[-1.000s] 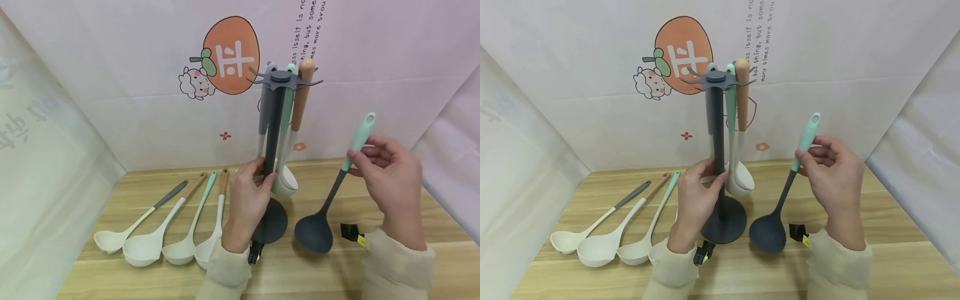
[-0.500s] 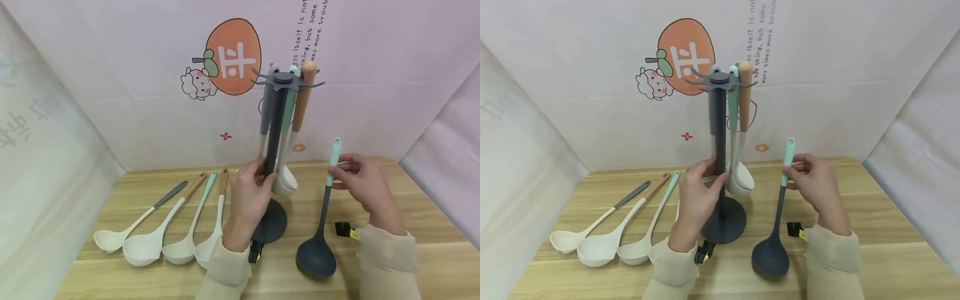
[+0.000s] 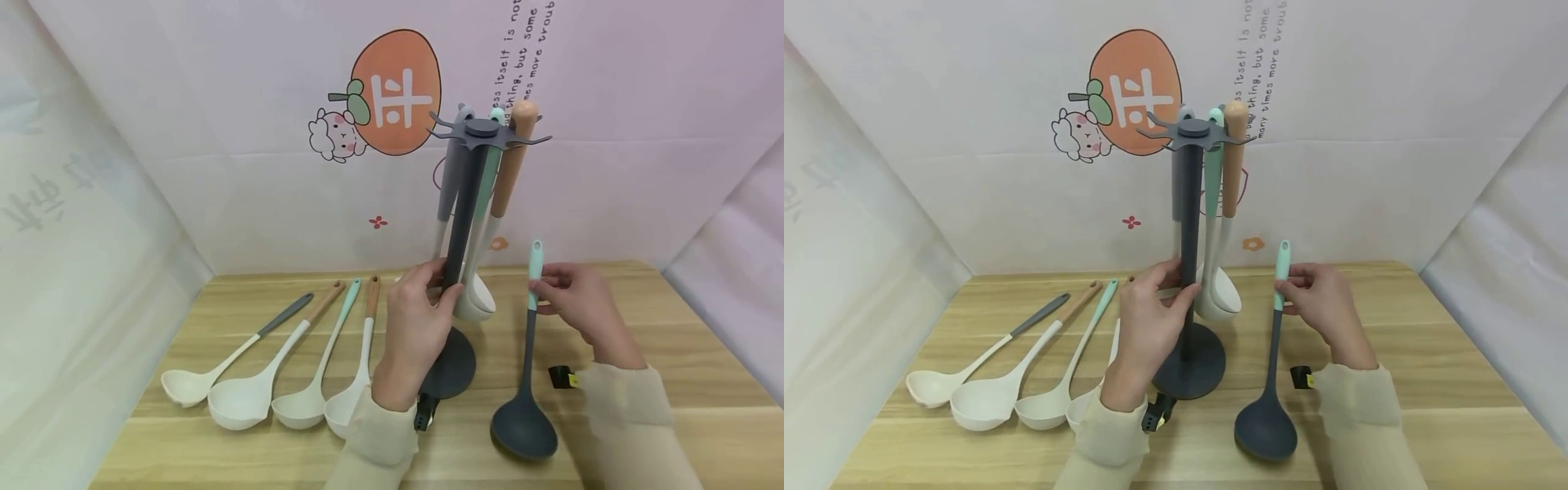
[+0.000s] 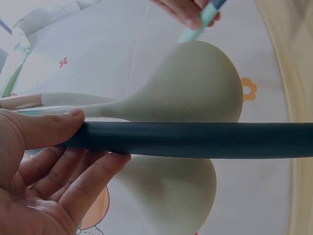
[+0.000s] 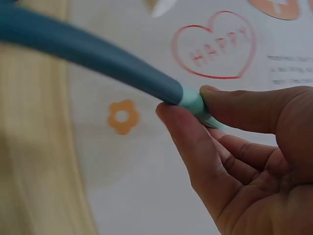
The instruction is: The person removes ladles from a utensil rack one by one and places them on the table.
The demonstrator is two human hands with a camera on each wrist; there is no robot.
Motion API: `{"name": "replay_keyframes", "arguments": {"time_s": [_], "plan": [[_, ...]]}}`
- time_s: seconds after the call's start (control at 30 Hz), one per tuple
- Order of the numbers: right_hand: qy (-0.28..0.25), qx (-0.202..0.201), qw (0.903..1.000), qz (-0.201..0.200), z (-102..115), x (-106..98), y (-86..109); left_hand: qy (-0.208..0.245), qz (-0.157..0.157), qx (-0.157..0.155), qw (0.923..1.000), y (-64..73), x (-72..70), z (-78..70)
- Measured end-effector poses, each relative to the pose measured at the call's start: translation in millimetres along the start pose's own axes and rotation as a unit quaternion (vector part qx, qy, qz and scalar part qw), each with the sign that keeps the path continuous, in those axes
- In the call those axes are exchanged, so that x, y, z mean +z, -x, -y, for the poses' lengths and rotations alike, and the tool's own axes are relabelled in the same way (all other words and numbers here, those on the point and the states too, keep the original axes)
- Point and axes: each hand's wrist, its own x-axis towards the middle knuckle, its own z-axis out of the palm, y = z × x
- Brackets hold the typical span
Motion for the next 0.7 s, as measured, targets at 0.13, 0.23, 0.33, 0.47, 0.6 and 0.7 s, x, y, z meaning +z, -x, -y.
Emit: {"name": "replay_keyframes", "arguments": {"time_s": [0.13,0.23,0.33,0.47,0.6,0.7], "plan": [[-0.005,0.017,0.9991,0.039,-8.7,3.0,-11.7,-0.001,0.002,-0.007,1.0,0.0,0.3,-1.8],[-0.016,0.031,0.9971,0.068,-16.7,7.9,-24.0,0.001,0.003,-0.009,1.0,0.4,-0.7,-2.4],[-0.019,0.04,0.9943,0.096,-23.5,14.7,-36.8,0.004,0.002,-0.009,1.0,1.1,-1.4,-1.8],[0.003,0.047,0.9911,0.125,-28.5,22.2,-48.2,0.012,0.002,-0.01,0.9999,2.9,-0.1,-0.7],[0.039,0.045,0.9878,0.144,-29.4,27.8,-55.2,0.017,0.005,-0.009,0.9998,2.5,-0.7,-1.9],[0.064,0.042,0.9852,0.153,-29.8,31.9,-59.8,0.016,0.004,-0.009,0.9998,1.4,-1.3,-1.9]]}}
